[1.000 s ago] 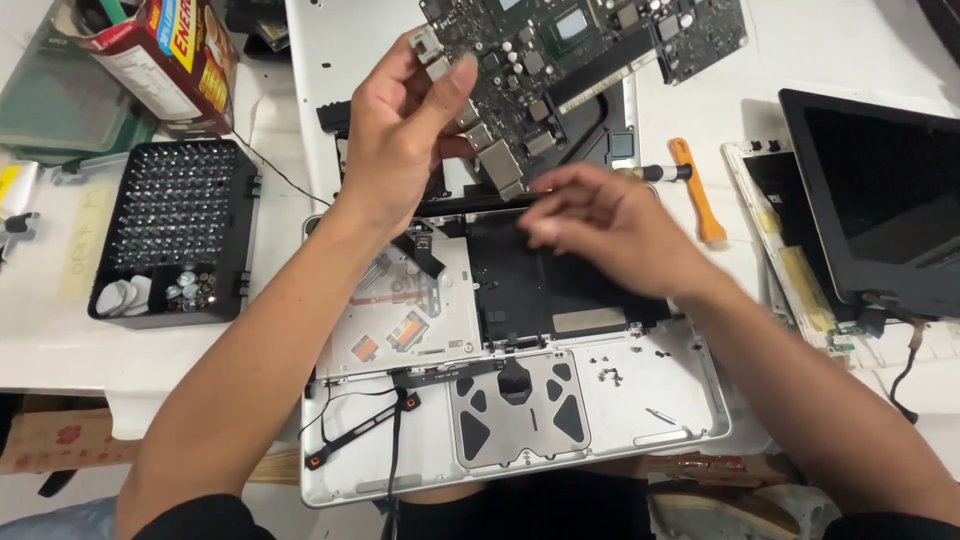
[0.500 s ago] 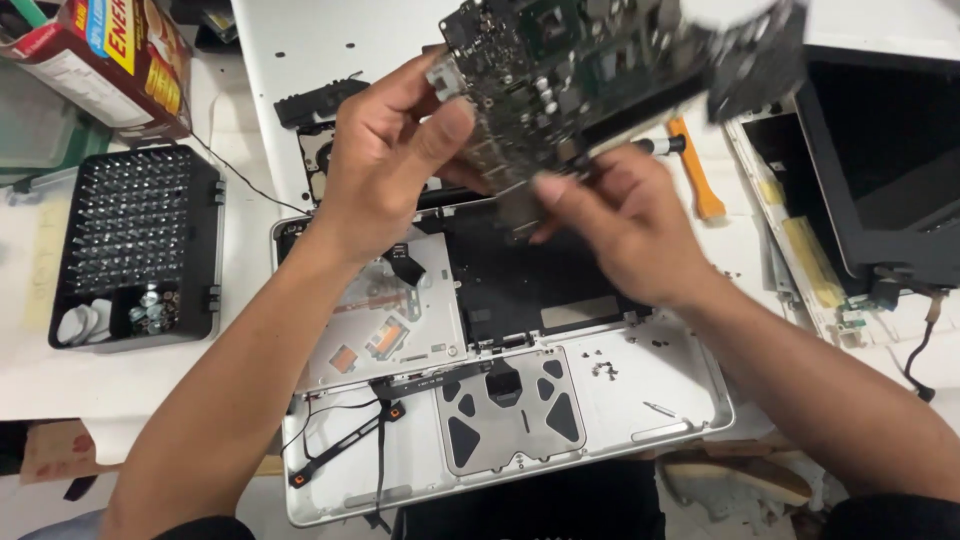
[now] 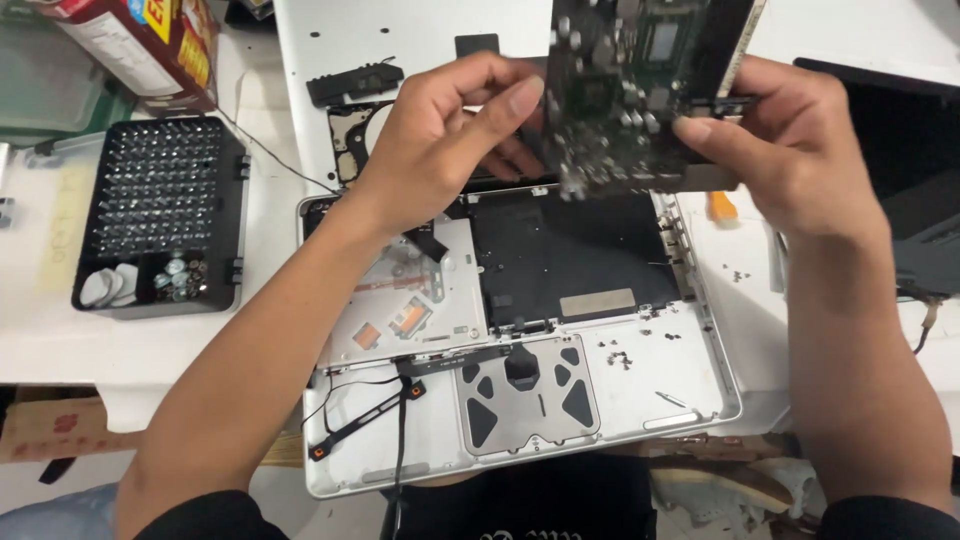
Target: Cleaning a laptop chassis, installing a motherboard, connecting internal ribbon cables, and securing components with a screwdriver.
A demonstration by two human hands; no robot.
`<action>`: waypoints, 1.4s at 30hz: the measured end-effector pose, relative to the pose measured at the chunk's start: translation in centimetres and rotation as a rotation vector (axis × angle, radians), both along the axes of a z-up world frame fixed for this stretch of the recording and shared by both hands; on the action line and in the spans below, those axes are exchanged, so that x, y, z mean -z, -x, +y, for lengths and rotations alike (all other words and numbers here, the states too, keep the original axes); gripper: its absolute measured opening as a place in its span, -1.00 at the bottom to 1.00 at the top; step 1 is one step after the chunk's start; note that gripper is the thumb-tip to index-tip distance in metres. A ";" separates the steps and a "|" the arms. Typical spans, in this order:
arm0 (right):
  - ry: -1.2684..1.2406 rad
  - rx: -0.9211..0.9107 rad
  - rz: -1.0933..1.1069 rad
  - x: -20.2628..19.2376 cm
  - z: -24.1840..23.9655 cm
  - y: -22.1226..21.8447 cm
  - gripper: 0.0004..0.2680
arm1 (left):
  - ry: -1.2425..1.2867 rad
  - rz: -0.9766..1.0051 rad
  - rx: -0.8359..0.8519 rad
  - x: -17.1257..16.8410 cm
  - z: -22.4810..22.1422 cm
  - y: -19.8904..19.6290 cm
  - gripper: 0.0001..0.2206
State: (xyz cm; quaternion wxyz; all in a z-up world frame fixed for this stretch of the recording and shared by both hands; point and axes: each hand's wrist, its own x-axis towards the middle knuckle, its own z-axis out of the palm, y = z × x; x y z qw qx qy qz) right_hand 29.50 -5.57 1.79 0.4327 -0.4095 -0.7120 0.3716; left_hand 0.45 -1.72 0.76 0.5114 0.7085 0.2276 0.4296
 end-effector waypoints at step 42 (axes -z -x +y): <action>0.500 0.434 -0.409 -1.0 0.7 2.9 -0.81 | 0.375 0.720 -0.166 -3.0 0.6 1.9 -0.88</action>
